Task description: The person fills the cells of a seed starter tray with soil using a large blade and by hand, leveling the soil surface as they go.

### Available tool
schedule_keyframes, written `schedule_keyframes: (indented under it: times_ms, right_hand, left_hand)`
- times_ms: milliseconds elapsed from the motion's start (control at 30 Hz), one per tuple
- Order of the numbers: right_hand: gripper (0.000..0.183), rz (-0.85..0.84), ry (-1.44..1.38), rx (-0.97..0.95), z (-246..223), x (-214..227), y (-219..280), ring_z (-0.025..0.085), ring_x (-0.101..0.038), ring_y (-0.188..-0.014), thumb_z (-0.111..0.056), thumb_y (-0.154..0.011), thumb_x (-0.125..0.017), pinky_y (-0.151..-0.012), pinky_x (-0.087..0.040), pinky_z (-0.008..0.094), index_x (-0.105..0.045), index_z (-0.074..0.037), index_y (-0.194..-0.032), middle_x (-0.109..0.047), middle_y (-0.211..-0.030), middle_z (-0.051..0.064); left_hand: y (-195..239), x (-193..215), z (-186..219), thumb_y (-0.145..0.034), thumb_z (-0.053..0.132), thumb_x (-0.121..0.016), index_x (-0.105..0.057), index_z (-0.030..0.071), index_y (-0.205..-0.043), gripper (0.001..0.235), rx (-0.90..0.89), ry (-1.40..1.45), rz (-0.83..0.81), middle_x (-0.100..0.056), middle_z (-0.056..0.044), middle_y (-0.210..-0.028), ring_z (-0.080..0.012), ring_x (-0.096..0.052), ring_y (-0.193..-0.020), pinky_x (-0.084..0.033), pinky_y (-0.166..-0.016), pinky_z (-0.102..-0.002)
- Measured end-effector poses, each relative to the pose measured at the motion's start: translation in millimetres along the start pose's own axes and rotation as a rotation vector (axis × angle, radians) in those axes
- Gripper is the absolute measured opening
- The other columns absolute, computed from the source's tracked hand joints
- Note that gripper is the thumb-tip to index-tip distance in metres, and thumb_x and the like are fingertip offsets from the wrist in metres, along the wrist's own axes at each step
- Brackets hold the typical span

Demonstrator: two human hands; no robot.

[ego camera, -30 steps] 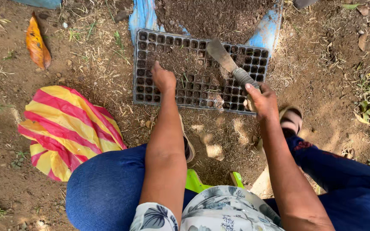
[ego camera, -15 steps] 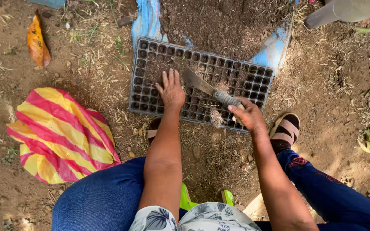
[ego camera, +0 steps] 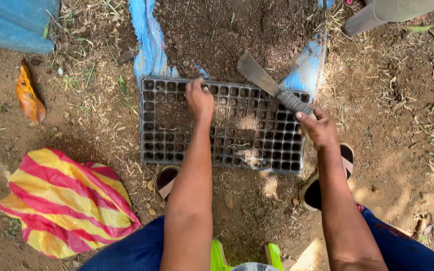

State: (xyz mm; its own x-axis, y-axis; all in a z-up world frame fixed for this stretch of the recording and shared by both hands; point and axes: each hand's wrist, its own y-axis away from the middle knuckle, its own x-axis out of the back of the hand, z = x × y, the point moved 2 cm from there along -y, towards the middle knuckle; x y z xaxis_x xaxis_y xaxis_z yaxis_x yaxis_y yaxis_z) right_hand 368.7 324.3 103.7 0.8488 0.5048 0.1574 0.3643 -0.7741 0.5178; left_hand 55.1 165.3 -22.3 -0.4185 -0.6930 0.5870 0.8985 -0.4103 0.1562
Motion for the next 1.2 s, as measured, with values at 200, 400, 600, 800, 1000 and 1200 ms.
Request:
schedule_keyframes:
  times_ms: [200,400,600,800,1000,1200]
  right_hand:
    - [0.049,0.013,0.204,0.076,-38.3,5.6,-68.8,0.01,-0.064,-0.062,-0.022,-0.08,-0.087,-0.052,-0.055,0.023,-0.072,-0.007,-0.124,-0.075,-0.091,0.005]
    - [0.044,-0.001,0.37,0.053,-56.7,8.4,-117.9,0.01,-0.066,-0.065,-0.021,-0.084,-0.085,-0.054,-0.057,0.024,-0.073,-0.008,-0.124,-0.075,-0.093,0.005]
    - [0.043,-0.138,0.142,-0.062,-9.9,-97.5,-142.9,0.012,-0.064,-0.059,-0.023,-0.083,-0.084,-0.045,-0.051,0.026,-0.069,-0.012,-0.121,-0.075,-0.092,0.004]
    - [0.042,-0.087,0.022,-0.129,6.3,-127.3,-91.5,0.01,-0.063,-0.055,-0.023,-0.082,-0.084,-0.044,-0.051,0.022,-0.071,-0.013,-0.12,-0.075,-0.088,0.003]
    - [0.043,-0.093,0.001,0.05,1.7,-141.1,-47.0,0.008,-0.055,-0.052,-0.021,-0.087,-0.083,-0.041,-0.039,0.021,-0.068,-0.007,-0.125,-0.071,-0.081,0.005]
    - [0.048,-0.06,0.205,0.06,-32.8,-116.3,-6.6,0.007,-0.059,-0.053,-0.024,-0.083,-0.083,-0.043,-0.047,0.023,-0.066,-0.007,-0.125,-0.074,-0.088,0.002]
  left_hand:
    - [-108.0,-17.7,5.5,-0.092,0.005,-0.06,-0.061,0.007,-0.132,0.04,0.174,0.07,-0.055,-0.057,-0.015,-0.139,-0.0307,-0.061,-0.123,-0.05,-0.105,-0.045]
    - [-157.0,-25.3,-15.4,-0.106,0.025,-0.063,-0.05,0.009,-0.15,0.049,-0.044,-0.164,-0.146,-0.052,-0.016,-0.153,-0.0327,-0.052,-0.141,-0.041,-0.12,-0.05]
    - [-140.1,-81.4,-7.0,-0.103,0.047,-0.05,-0.015,0.019,-0.163,0.075,0.345,0.163,-0.175,-0.009,-0.021,-0.168,-0.0436,-0.034,-0.147,-0.038,-0.117,-0.057]
    - [-132.5,-98.2,-1.4,-0.1,0.064,-0.045,-0.019,0.018,-0.163,0.083,0.491,0.496,-0.019,-0.021,-0.021,-0.166,-0.043,-0.037,-0.148,-0.038,-0.118,-0.06]
    - [-126.0,-89.5,7.2,-0.081,0.063,-0.06,-0.022,0.021,-0.161,0.098,0.695,1.082,0.042,-0.019,-0.011,-0.169,-0.0416,-0.017,-0.151,-0.011,-0.11,-0.081]
    - [-102.9,-66.6,25.7,-0.072,0.055,-0.078,-0.012,0.021,-0.163,0.118,0.793,1.2,0.092,-0.014,-0.013,-0.17,-0.0447,-0.01,-0.154,-0.006,-0.112,-0.083]
